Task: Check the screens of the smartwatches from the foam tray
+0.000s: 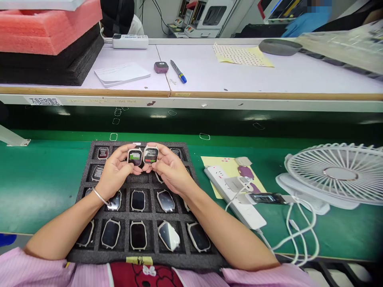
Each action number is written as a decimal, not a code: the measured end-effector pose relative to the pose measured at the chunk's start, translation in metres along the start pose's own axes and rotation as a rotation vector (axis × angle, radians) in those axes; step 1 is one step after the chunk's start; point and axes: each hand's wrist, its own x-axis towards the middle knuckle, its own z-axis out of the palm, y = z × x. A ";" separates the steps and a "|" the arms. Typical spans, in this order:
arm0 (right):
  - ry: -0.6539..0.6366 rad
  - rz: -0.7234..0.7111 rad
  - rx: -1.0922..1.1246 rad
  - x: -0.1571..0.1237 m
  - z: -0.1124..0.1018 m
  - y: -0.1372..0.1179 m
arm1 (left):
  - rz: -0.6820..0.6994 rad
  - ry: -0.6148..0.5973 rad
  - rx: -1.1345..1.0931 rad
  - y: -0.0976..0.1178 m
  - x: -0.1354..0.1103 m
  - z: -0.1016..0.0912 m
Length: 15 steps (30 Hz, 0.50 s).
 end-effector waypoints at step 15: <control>0.057 0.024 -0.035 0.002 0.000 0.002 | -0.048 0.010 -0.008 -0.002 -0.002 0.000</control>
